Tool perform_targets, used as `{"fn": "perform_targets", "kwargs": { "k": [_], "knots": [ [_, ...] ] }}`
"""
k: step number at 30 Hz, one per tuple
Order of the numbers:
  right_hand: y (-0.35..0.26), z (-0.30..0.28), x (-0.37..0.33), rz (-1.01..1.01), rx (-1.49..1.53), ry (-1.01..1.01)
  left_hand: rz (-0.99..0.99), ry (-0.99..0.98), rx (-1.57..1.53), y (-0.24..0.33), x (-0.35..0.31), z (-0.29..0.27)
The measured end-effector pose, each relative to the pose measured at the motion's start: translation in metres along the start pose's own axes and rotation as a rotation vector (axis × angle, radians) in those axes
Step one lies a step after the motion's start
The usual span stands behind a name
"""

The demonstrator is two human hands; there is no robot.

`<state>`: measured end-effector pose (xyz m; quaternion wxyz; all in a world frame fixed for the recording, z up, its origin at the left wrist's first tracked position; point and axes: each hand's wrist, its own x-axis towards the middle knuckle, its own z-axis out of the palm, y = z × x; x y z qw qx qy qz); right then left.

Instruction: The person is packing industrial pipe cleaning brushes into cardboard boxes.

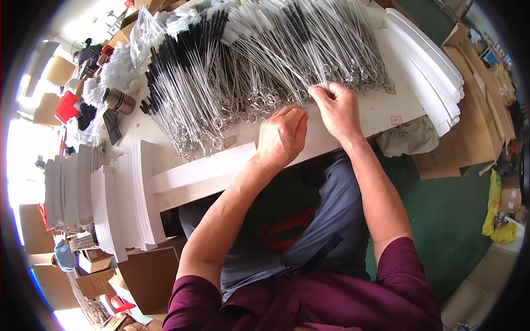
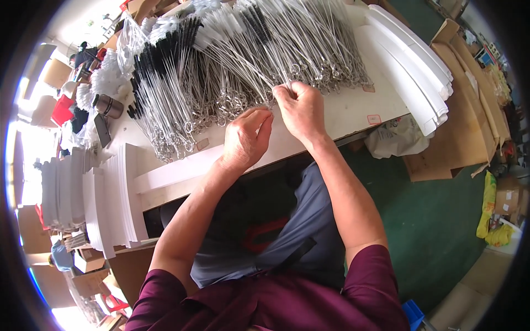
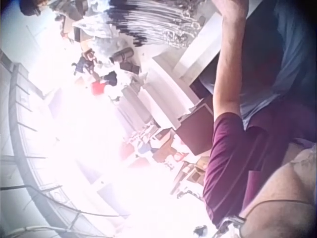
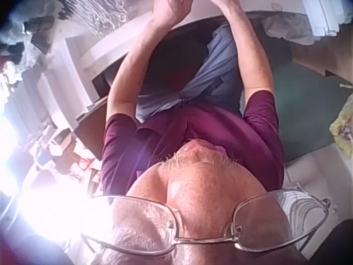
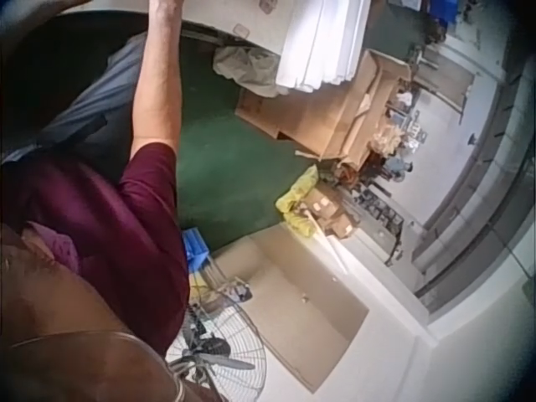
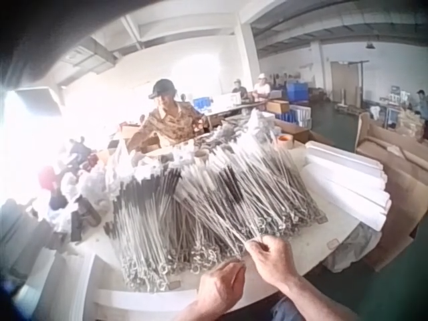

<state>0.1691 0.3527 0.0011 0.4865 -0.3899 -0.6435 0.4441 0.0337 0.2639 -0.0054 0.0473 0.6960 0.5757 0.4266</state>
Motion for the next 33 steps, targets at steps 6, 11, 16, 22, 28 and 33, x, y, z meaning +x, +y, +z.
{"fn": "perform_targets", "kwargs": {
  "k": [6,11,16,22,28,33],
  "knots": [
    [-0.026,0.007,-0.010,0.084,0.194,-0.146,-0.053,-0.047,0.086,0.000,0.005,0.017],
    [-0.021,0.004,-0.010,0.031,-0.007,-0.257,0.021,-0.036,0.144,-0.004,0.000,0.027],
    [-0.019,0.001,-0.016,0.034,-0.016,-0.244,-0.001,-0.102,0.144,0.001,-0.001,0.026],
    [-0.016,-0.024,-0.016,0.043,-0.181,-0.078,0.044,-0.049,0.121,0.018,-0.011,0.008],
    [0.000,-0.017,-0.027,0.091,-0.313,-0.074,-0.195,0.077,0.164,0.013,-0.008,0.001],
    [0.004,-0.013,-0.024,0.168,-0.360,-0.119,-0.261,-0.019,0.217,-0.003,-0.009,-0.004]
  ]
}}
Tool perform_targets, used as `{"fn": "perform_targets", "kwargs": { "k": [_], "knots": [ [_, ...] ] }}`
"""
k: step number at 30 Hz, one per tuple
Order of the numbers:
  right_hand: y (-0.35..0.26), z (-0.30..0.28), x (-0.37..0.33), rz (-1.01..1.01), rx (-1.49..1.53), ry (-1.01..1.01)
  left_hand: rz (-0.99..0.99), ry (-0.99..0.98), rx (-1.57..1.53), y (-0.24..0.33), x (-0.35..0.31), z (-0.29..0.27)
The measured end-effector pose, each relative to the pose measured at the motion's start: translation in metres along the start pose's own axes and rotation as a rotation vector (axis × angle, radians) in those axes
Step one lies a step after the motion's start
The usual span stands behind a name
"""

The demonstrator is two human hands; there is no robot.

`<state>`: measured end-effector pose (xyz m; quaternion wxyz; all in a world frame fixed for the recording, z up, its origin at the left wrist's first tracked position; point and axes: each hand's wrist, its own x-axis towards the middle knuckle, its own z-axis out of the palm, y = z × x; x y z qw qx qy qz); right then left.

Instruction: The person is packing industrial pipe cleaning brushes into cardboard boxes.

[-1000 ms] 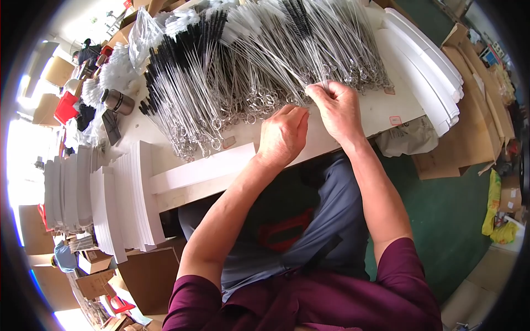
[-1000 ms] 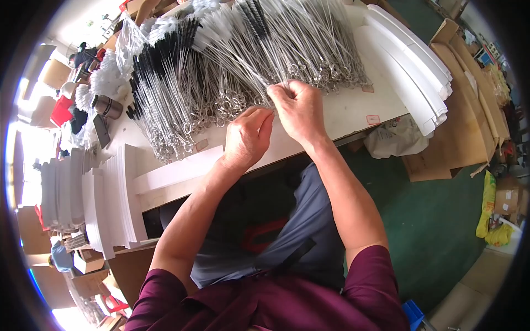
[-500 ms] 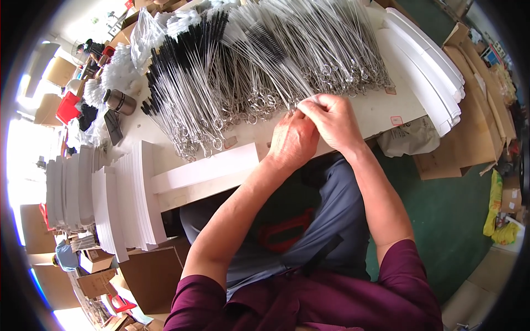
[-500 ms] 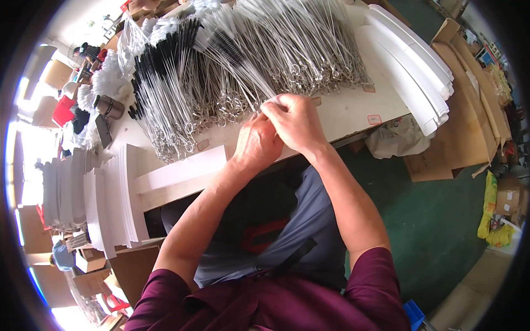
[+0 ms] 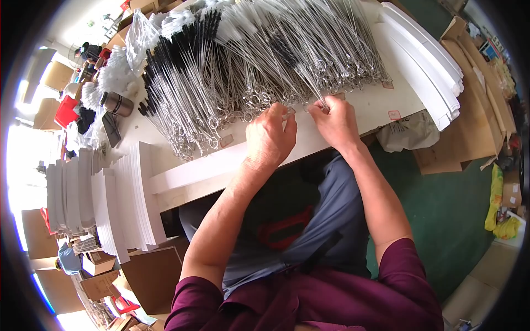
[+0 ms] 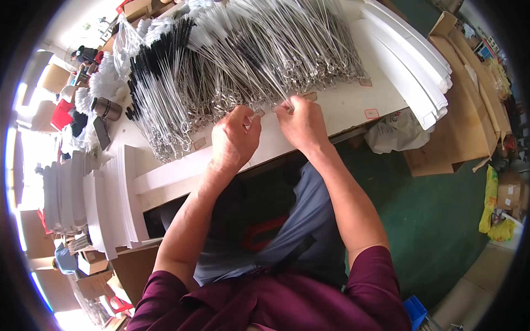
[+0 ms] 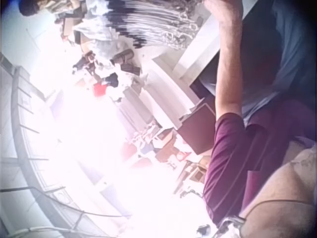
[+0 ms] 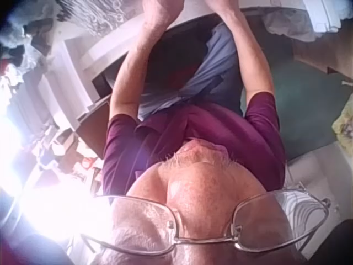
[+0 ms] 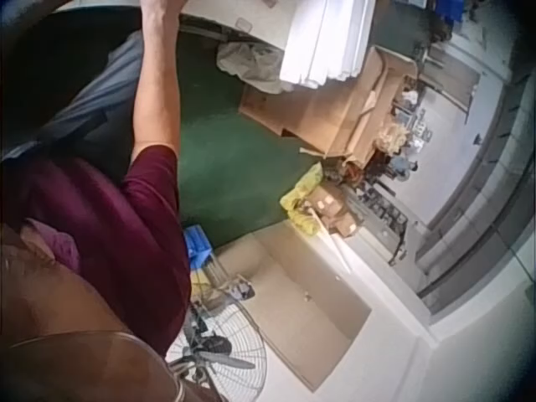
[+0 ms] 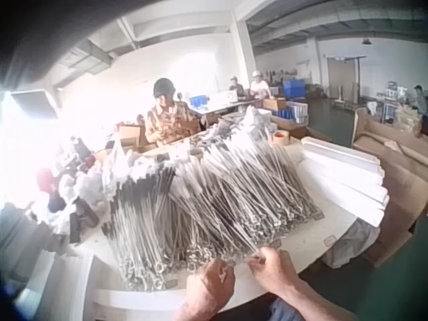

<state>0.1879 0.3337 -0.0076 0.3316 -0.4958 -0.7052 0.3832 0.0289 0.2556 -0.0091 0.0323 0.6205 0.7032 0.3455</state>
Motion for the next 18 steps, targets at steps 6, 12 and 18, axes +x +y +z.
{"fn": "perform_targets", "kwargs": {
  "k": [6,12,18],
  "knots": [
    [0.000,-0.002,-0.002,-0.036,0.082,0.091,0.079,-0.001,-0.039,0.003,0.006,0.006],
    [-0.021,-0.013,-0.006,-0.101,0.303,0.169,-0.043,-0.121,-0.234,0.011,0.023,0.000],
    [-0.035,-0.009,-0.024,-0.160,0.333,0.133,-0.515,-0.296,-1.143,0.026,0.053,-0.021]
  ]
}}
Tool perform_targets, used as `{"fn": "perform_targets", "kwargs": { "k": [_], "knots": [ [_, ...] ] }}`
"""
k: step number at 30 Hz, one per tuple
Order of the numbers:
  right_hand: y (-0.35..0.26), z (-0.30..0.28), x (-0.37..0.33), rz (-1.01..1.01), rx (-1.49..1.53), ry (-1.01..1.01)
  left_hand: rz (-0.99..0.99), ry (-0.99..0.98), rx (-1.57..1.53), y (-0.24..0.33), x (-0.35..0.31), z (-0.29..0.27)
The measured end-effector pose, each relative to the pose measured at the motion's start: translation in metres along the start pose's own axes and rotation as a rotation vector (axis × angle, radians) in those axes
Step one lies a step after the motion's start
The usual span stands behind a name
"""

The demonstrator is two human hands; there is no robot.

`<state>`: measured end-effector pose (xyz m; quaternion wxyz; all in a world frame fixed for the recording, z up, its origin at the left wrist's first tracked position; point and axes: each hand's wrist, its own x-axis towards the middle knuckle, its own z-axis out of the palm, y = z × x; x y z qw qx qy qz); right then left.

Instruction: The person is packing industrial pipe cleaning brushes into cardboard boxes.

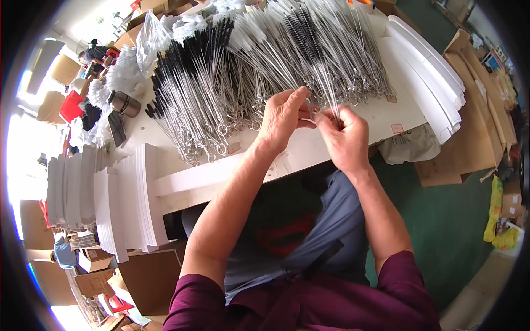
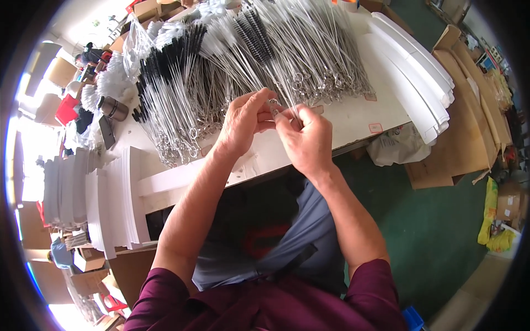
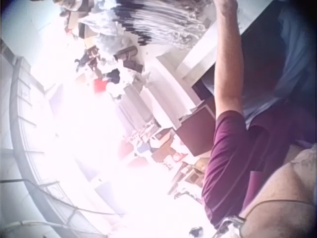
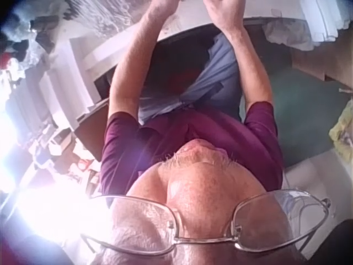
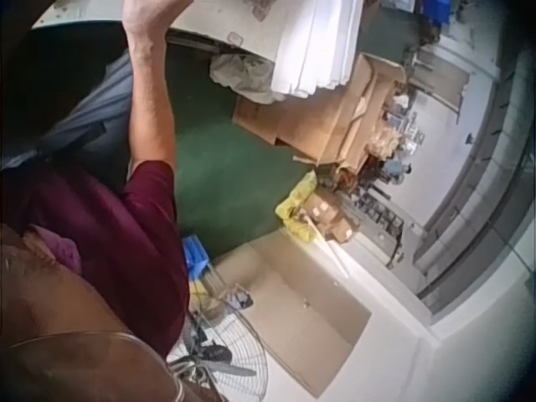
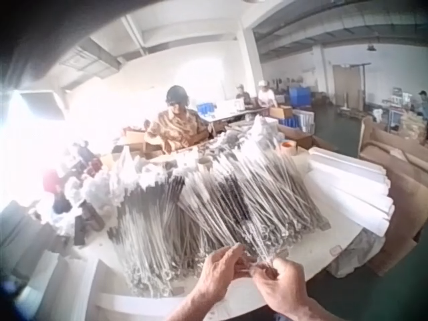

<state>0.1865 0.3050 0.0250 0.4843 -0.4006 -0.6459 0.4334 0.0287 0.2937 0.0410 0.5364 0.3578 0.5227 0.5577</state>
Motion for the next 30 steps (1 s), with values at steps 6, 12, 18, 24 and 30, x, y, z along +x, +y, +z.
{"fn": "perform_targets", "kwargs": {
  "k": [6,12,18,24,30],
  "knots": [
    [0.005,0.008,-0.001,-0.007,0.228,-0.090,-0.062,0.069,-0.184,0.026,-0.001,-0.005],
    [0.027,0.015,0.038,0.432,0.591,-0.277,-0.059,0.014,-0.068,0.048,-0.016,-0.025],
    [0.022,0.064,0.079,0.482,0.637,-0.245,-0.022,-0.054,-0.074,0.072,-0.037,-0.030],
    [0.032,0.066,0.084,0.378,0.667,-0.250,0.004,-0.105,0.073,0.063,-0.074,-0.046],
    [0.018,-0.002,0.051,0.106,0.481,0.028,-0.056,-0.107,0.212,0.054,-0.117,-0.067]
  ]
}}
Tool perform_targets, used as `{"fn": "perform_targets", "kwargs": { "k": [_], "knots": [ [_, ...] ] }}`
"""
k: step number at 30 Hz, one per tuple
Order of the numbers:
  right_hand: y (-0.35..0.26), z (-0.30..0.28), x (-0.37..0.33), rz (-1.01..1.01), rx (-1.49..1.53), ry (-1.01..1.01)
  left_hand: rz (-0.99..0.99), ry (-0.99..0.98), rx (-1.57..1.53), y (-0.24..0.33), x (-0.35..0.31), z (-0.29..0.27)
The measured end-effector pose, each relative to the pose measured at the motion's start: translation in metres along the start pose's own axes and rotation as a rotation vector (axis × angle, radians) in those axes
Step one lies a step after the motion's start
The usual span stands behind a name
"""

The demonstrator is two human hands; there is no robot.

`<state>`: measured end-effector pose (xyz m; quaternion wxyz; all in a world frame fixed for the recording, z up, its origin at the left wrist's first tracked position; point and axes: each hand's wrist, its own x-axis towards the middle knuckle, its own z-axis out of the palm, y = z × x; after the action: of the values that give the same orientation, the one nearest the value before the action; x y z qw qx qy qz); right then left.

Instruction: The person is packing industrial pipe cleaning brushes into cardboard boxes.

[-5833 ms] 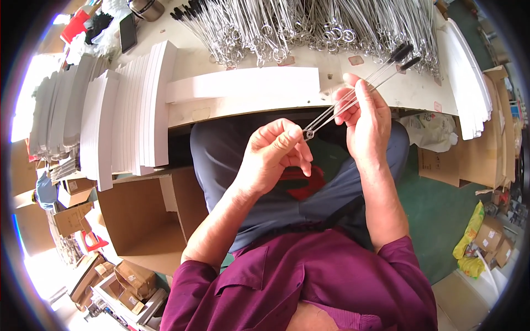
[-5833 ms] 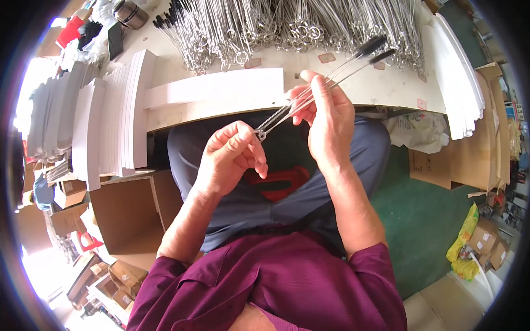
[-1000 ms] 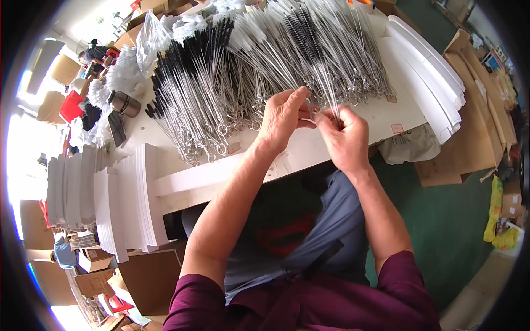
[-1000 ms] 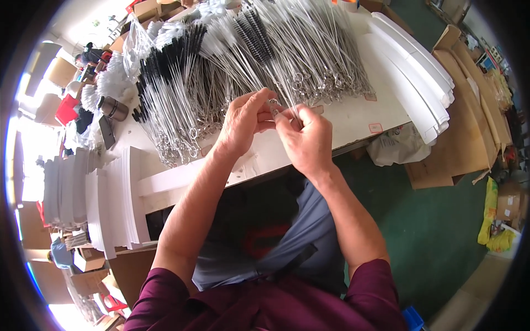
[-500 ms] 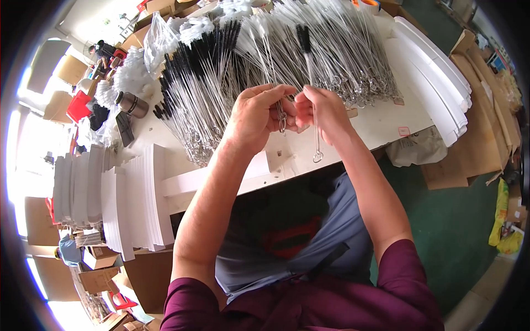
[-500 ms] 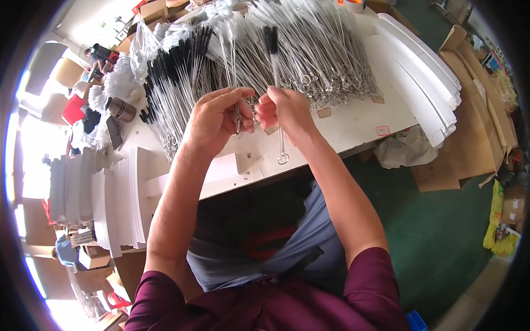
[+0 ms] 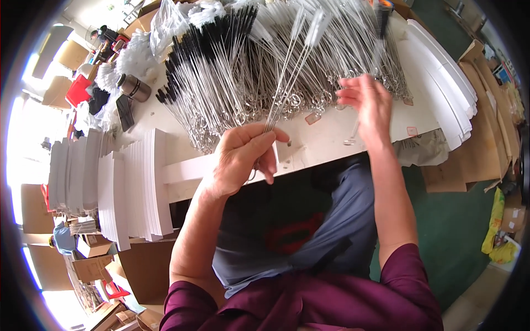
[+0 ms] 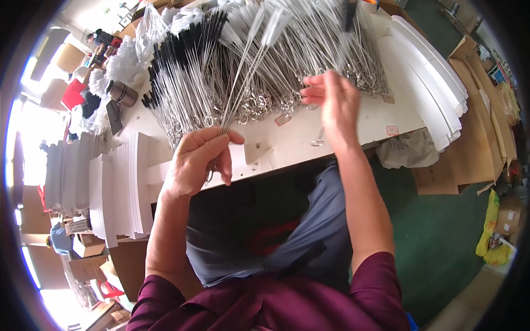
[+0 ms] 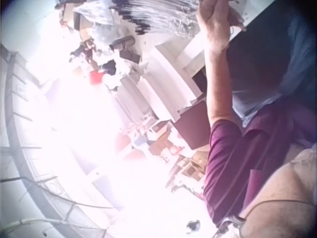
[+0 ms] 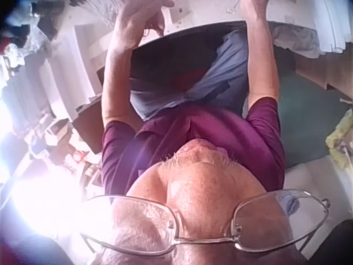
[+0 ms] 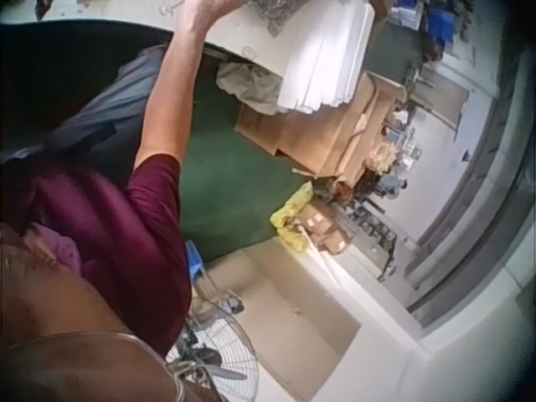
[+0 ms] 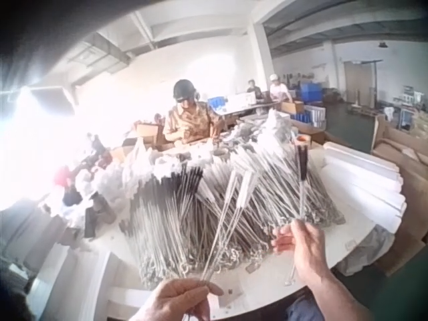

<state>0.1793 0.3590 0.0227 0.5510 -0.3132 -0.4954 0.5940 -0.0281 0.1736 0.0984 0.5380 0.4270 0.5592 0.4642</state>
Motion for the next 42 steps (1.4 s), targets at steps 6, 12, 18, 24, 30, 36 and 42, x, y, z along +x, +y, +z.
{"fn": "perform_targets", "kwargs": {
  "k": [6,12,18,24,30,36,42],
  "knots": [
    [-0.071,0.002,-0.048,-0.486,-0.646,-0.192,-0.197,-0.163,0.218,-0.021,-0.032,-0.010],
    [-0.068,0.025,-0.094,-0.326,-1.022,-0.819,-0.292,-0.348,0.322,-0.022,-0.035,0.000],
    [-0.038,0.011,-0.124,0.104,-0.832,-0.863,-0.305,-0.328,0.253,-0.038,-0.049,-0.022],
    [-0.024,-0.003,-0.149,0.382,-0.692,-0.820,-0.106,-0.127,0.028,-0.059,-0.074,-0.039],
    [-0.020,0.001,-0.160,0.479,-0.627,-0.788,-0.084,0.032,-0.219,-0.069,-0.078,-0.035],
    [-0.020,0.004,-0.171,0.584,-0.461,-0.778,-0.139,0.104,-0.350,-0.079,-0.082,-0.034],
    [-0.017,0.009,-0.178,0.656,-0.384,-0.767,-0.059,0.057,-0.638,-0.087,-0.084,-0.032]
  ]
}}
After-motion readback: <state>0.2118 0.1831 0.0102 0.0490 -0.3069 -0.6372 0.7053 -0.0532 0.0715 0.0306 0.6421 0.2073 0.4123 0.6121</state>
